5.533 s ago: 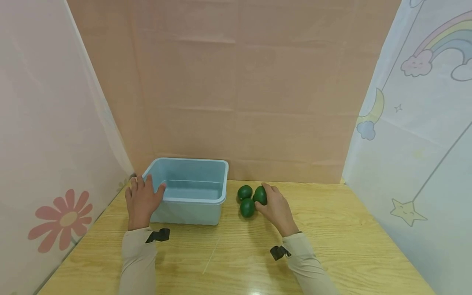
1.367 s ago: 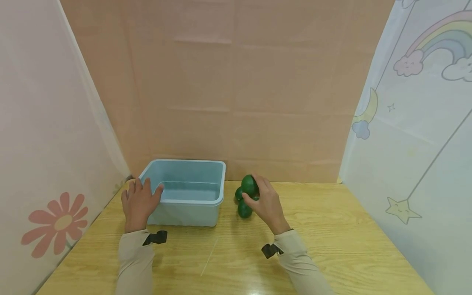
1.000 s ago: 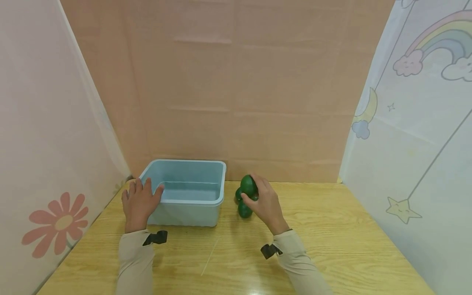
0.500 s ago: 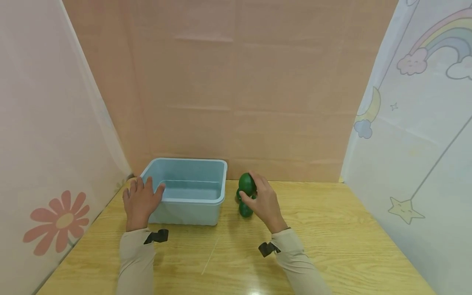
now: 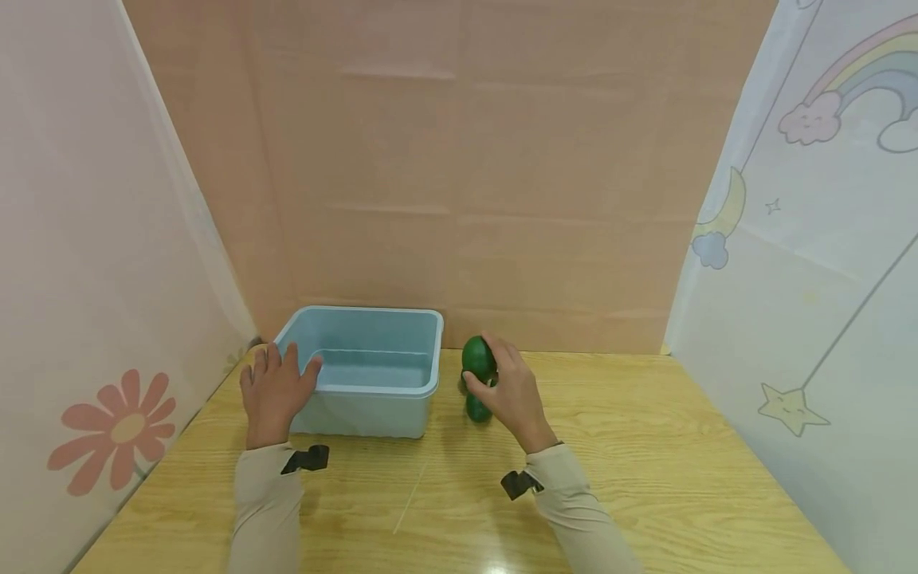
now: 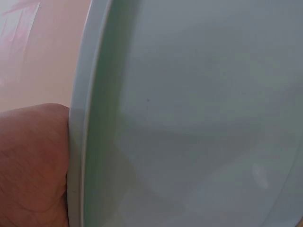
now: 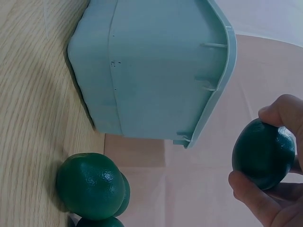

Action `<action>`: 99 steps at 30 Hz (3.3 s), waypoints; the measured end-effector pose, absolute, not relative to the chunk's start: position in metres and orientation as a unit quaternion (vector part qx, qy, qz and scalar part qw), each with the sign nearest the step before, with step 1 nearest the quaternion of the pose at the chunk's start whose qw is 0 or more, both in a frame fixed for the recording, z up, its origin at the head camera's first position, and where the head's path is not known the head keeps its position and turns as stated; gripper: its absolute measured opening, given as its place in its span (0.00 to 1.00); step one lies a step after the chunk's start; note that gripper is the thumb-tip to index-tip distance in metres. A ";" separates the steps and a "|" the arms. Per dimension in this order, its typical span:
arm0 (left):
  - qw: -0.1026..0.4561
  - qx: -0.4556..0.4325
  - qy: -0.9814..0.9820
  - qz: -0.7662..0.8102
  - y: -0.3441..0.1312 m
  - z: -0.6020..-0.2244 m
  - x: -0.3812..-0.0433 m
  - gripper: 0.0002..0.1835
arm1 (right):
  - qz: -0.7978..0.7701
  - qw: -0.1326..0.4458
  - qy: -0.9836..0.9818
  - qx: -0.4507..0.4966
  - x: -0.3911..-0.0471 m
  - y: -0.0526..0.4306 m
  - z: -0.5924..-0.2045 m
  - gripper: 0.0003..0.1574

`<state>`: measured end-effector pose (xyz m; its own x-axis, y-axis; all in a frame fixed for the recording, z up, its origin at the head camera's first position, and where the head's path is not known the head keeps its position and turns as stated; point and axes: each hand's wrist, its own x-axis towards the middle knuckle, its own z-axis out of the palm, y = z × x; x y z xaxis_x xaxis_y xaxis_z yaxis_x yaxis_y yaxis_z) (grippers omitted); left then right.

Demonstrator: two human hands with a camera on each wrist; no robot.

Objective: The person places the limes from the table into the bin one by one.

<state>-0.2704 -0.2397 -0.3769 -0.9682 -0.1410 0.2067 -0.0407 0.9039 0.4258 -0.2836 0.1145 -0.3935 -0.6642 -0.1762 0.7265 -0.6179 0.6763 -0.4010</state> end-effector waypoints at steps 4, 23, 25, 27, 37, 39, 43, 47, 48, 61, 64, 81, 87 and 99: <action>0.117 0.045 -0.969 -0.215 -0.240 -0.376 -0.271 0.42 | 0.330 0.340 -0.849 0.233 -0.284 0.113 -0.393 0.40; 0.118 0.043 -0.969 -0.213 -0.240 -0.377 -0.270 0.42 | 0.339 0.335 -0.847 0.234 -0.284 0.108 -0.392 0.40; 0.116 0.044 -0.969 -0.214 -0.240 -0.377 -0.270 0.42 | 0.338 0.335 -0.847 0.235 -0.284 0.108 -0.392 0.40; 0.112 0.045 -0.969 -0.216 -0.240 -0.377 -0.270 0.42 | 0.337 0.334 -0.848 0.236 -0.284 0.108 -0.393 0.40; 0.119 0.043 -0.970 -0.210 -0.240 -0.378 -0.270 0.41 | 0.335 0.337 -0.846 0.243 -0.286 0.104 -0.394 0.40; 0.122 0.044 -0.969 -0.209 -0.240 -0.378 -0.270 0.40 | 0.332 0.339 -0.846 0.244 -0.286 0.103 -0.393 0.40; 0.122 0.044 -0.968 -0.215 -0.241 -0.379 -0.271 0.40 | 0.332 0.337 -0.847 0.243 -0.285 0.100 -0.393 0.40; 0.116 0.046 -0.968 -0.217 -0.242 -0.380 -0.271 0.40 | 0.334 0.332 -0.848 0.244 -0.285 0.099 -0.395 0.40; 0.115 0.046 -0.969 -0.216 -0.242 -0.381 -0.271 0.40 | 0.334 0.332 -0.848 0.245 -0.285 0.098 -0.396 0.40; 0.119 0.049 -0.969 -0.212 -0.240 -0.378 -0.270 0.40 | 0.338 0.341 -0.840 0.254 -0.286 0.095 -0.395 0.40; 0.118 0.048 -0.969 -0.212 -0.241 -0.378 -0.272 0.40 | 0.338 0.345 -0.838 0.256 -0.286 0.095 -0.395 0.40; 0.120 0.048 -0.970 -0.204 -0.241 -0.379 -0.271 0.39 | 0.344 0.344 -0.834 0.261 -0.285 0.091 -0.397 0.40; 0.117 0.049 -0.970 -0.206 -0.241 -0.379 -0.272 0.39 | 0.349 0.346 -0.830 0.265 -0.286 0.089 -0.396 0.41; 0.120 0.048 -0.969 -0.210 -0.240 -0.378 -0.272 0.39 | 0.354 0.349 -0.824 0.270 -0.285 0.087 -0.394 0.41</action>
<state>-0.2719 -0.2403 -0.3783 -0.9664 -0.1432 0.2134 -0.0422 0.9075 0.4179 -0.2849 0.0868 -0.3941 -0.6099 -0.1981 0.7673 -0.6928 0.6035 -0.3948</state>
